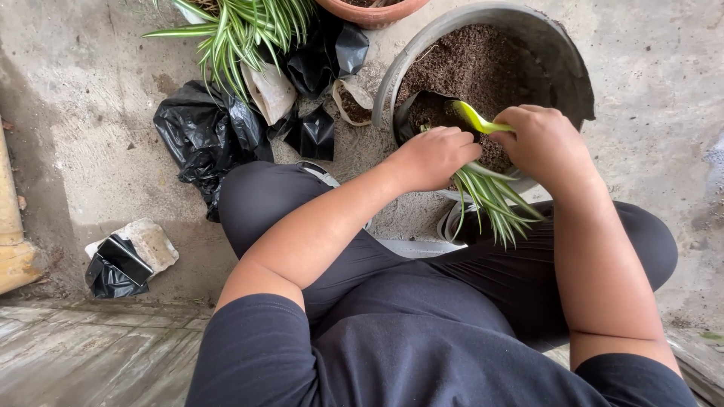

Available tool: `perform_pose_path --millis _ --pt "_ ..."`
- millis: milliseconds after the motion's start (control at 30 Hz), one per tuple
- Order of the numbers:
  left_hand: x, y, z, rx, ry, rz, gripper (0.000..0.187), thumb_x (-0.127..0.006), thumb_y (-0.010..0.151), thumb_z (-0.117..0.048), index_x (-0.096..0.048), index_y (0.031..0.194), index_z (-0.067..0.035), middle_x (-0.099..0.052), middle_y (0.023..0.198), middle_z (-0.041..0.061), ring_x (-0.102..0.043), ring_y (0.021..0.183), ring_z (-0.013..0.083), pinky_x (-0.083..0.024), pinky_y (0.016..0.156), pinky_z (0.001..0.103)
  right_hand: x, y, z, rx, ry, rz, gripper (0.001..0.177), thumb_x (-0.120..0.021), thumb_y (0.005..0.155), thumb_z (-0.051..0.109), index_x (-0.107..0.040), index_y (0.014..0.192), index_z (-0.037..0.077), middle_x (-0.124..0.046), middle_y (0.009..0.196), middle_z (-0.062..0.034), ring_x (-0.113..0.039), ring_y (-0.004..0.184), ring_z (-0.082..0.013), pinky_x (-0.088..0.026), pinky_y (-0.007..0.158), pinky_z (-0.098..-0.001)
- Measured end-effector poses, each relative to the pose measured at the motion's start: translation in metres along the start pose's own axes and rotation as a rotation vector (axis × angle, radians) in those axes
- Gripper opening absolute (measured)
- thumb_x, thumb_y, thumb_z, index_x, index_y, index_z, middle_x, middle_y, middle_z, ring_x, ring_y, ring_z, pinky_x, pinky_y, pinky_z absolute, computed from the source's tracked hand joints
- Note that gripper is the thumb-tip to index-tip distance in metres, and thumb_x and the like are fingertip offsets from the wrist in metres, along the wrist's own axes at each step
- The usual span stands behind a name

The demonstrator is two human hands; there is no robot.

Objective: The person plants a spider plant into a grey bucket filled with soil. They use a small green trowel to scoop soil and fill the gaps around the plant's roots, pressing the soil down to secure the plant in place.

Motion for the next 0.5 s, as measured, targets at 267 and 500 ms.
perform_pose_path --millis 267,500 --pt "-0.018 0.002 -0.001 -0.051 0.062 -0.009 0.044 -0.068 0.063 0.012 -0.065 0.104 -0.002 -0.064 0.091 0.012 -0.066 0.084 0.0302 -0.054 0.089 0.045 -0.007 0.015 0.013 0.087 -0.197 0.004 0.017 -0.071 0.101 0.029 -0.077 0.113 0.019 -0.074 0.1 0.0037 -0.074 0.097 -0.0222 -0.064 0.082 -0.0398" --pt "-0.007 0.003 -0.007 -0.117 0.101 -0.019 0.033 -0.063 0.069 0.014 -0.066 0.098 -0.001 -0.06 0.082 0.012 -0.061 0.07 0.028 -0.054 0.078 0.042 -0.019 0.024 0.011 0.157 -0.353 -0.095 0.007 -0.073 0.096 0.032 -0.079 0.098 0.034 -0.074 0.101 0.0206 -0.066 0.087 -0.0094 -0.062 0.074 -0.0259"
Point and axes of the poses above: each hand's wrist, its own y-axis towards the middle knuckle, its own x-axis out of the back of the hand, z = x × y, the point moved 1 cm from there along y, towards the middle knuckle
